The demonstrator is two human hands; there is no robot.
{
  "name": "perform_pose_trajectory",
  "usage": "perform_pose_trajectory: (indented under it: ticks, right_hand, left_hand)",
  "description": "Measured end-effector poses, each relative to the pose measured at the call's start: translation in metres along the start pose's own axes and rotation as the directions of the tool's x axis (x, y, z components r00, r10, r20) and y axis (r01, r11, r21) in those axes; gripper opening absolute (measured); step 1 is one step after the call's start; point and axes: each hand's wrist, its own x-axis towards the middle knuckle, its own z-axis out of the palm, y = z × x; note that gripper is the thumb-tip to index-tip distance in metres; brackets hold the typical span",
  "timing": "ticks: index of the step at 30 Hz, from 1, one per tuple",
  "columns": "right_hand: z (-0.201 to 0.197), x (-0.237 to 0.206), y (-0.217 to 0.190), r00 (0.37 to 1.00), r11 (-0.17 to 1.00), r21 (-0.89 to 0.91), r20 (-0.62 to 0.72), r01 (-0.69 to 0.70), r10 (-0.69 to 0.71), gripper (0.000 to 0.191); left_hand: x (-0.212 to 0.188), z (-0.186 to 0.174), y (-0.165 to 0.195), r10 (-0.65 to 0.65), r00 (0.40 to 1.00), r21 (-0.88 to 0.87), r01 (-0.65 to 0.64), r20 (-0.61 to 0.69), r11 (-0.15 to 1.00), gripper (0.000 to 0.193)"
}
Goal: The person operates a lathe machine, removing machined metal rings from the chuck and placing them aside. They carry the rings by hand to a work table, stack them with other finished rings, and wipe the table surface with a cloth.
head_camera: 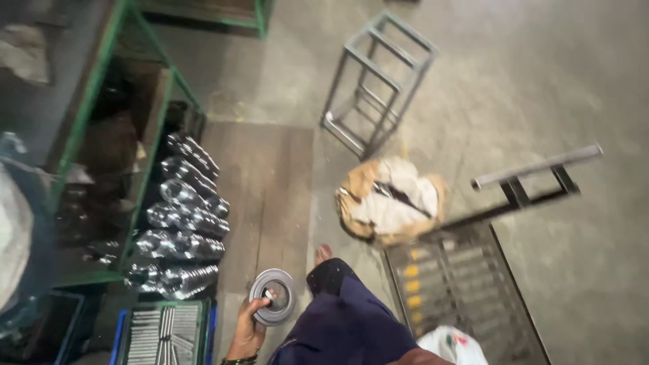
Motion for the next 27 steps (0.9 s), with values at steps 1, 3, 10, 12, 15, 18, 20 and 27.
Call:
perform_pose_trajectory:
  ticks: [1,3,10,12,15,18,20,27]
  right_hand:
    - [0.011,0.007,-0.027,1.0,1.0,-0.003,0.008,0.027,-0.027,0.06]
    - [0.035,0.024,-0.085,0.997,0.997,-0.016,0.026,0.071,-0.071,0.059]
    - [0.098,0.077,-0.313,0.966,0.959,-0.138,0.106,0.247,-0.234,0.055]
    - [0.113,0.079,-0.369,0.956,0.948,-0.157,0.144,0.277,-0.255,0.054]
    - [0.128,0.09,-0.452,0.933,0.93,-0.138,0.168,0.342,-0.318,0.053]
    - [0.148,0.099,-0.52,0.915,0.923,-0.091,0.194,0.375,-0.353,0.051]
    - [0.166,0.11,-0.57,0.9,0.914,-0.05,0.203,0.404,-0.387,0.05]
    - [0.245,0.156,-0.763,0.822,0.854,0.045,0.246,0.519,-0.513,0.051]
  left_hand:
    - [0.017,0.0,0.01,-0.028,0.999,-0.049,0.027,-0.024,0.998,0.041]
    - [0.055,0.004,0.031,-0.064,0.993,-0.126,0.052,-0.096,0.991,0.038]
    - [0.161,0.047,0.134,-0.181,0.958,-0.346,0.096,-0.222,0.933,0.03]
    - [0.18,0.056,0.179,-0.006,0.978,-0.314,-0.061,-0.209,0.947,0.03]
    - [0.197,0.077,0.218,0.112,0.923,-0.202,-0.197,-0.367,0.959,0.031]
    - [0.22,0.094,0.255,0.256,0.909,-0.235,-0.341,-0.329,0.91,0.035]
    - [0.239,0.102,0.277,0.231,0.924,-0.298,-0.322,-0.305,0.898,0.028]
    - [0.367,0.116,0.359,0.21,0.921,-0.396,-0.337,-0.329,0.854,0.023]
